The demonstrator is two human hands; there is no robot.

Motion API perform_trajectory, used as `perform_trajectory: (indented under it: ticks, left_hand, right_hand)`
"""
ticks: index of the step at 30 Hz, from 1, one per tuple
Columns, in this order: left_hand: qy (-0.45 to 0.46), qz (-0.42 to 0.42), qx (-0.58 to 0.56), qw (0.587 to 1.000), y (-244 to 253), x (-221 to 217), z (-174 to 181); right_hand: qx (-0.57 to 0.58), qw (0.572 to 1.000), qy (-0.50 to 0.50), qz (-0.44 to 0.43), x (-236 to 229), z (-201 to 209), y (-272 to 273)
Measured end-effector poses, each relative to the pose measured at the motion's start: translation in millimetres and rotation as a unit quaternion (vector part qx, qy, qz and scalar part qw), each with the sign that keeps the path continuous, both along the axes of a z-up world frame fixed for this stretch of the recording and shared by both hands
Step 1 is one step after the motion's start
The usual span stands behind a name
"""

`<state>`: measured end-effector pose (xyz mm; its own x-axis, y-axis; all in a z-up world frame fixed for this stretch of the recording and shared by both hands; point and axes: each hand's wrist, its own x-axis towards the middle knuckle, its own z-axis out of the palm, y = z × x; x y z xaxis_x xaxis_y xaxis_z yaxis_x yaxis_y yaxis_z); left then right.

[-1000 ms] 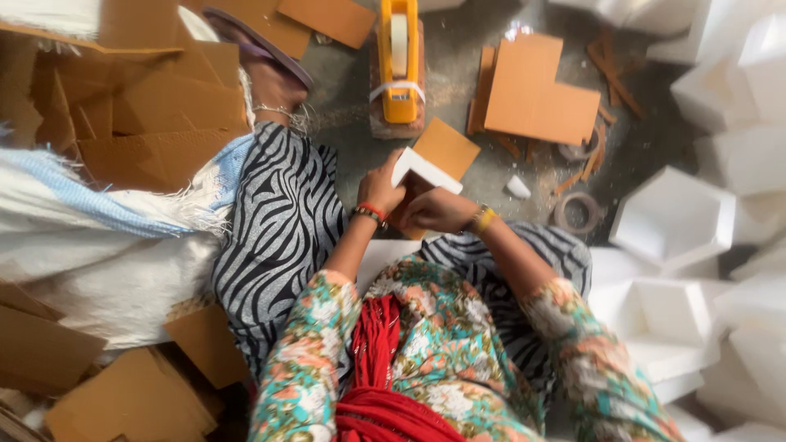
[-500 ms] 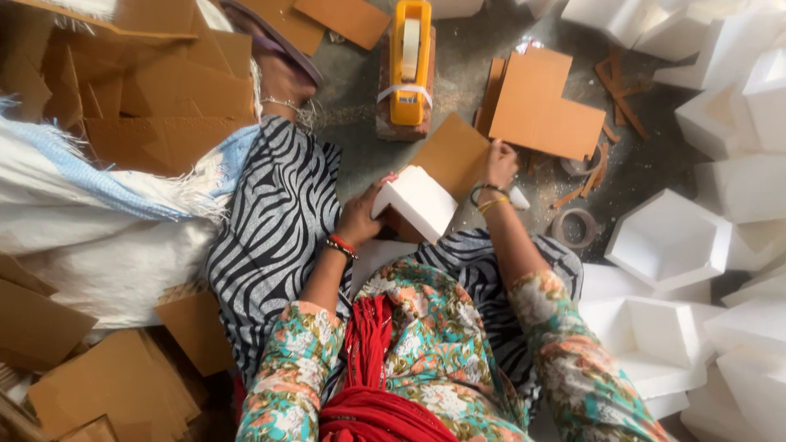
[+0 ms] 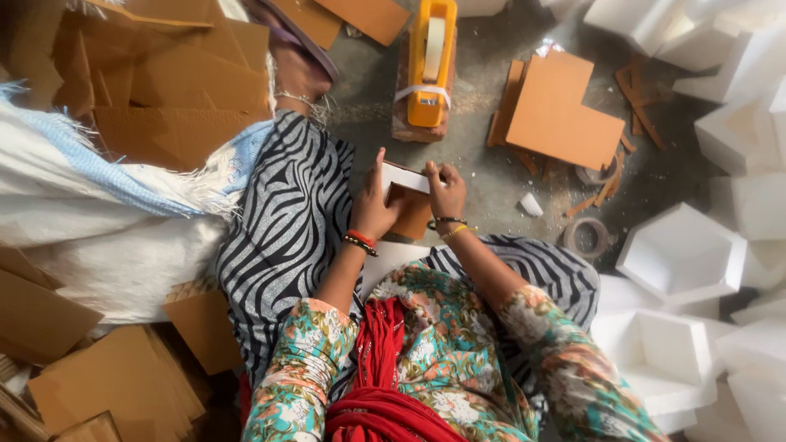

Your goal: The person sits on the floor and assembles small cardboard boxes by inserting white foam inserts and sealing the flaps with a tape dispenser. The person repeatedly picks up flat cardboard pieces, inserts foam, folds the box, and applies tape.

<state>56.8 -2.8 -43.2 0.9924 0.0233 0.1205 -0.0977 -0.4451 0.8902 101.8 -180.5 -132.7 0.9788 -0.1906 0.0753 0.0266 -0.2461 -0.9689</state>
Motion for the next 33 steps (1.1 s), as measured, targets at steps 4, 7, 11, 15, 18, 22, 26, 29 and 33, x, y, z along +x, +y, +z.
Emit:
perform_trajectory:
  ticks: [4, 7, 11, 15, 18, 22, 26, 29, 33]
  left_hand:
    - [-0.181, 0.014, 0.135, 0.974, 13.6, 39.4, -2.8]
    - [-0.014, 0.036, 0.061, 0.997, 11.9, 46.3, -14.9]
    - [-0.076, 0.06, 0.076, 0.992, 8.5, 56.8, -17.4]
    - [-0.076, 0.06, 0.075, 0.992, 10.9, 43.9, -22.7]
    - [-0.057, 0.061, 0.067, 0.994, 9.6, 55.4, -25.8]
    - [-0.052, 0.062, 0.051, 0.995, 1.9, 68.9, -34.1]
    - [-0.064, 0.049, 0.015, 0.997, 1.7, 85.5, -35.0]
    - [-0.056, 0.035, 0.006, 0.998, 3.2, 81.2, -37.4]
    - [-0.064, 0.024, 0.037, 0.997, 0.7, 88.2, -37.2]
  right_hand:
    - [0.029, 0.988, 0.149, -0.025, 44.5, -13.5, 23.4]
    - [0.047, 0.995, 0.084, 0.012, 50.7, -23.9, 16.1]
    - [0.383, 0.923, 0.031, -0.015, 103.0, 6.3, -7.4]
    - [-0.08, 0.996, 0.038, 0.005, 161.9, 45.7, -8.7]
    - [-0.094, 0.995, -0.018, 0.014, 163.5, 64.5, -8.0]
    - [-0.019, 0.996, 0.086, -0.016, 63.0, 45.7, -24.2]
    - [-0.044, 0.992, 0.118, 0.014, 12.4, -6.6, -26.9]
    - [-0.222, 0.968, 0.109, 0.028, 20.7, -33.2, -35.3]
    - [-0.409, 0.911, 0.029, 0.038, 42.8, -24.8, -44.4]
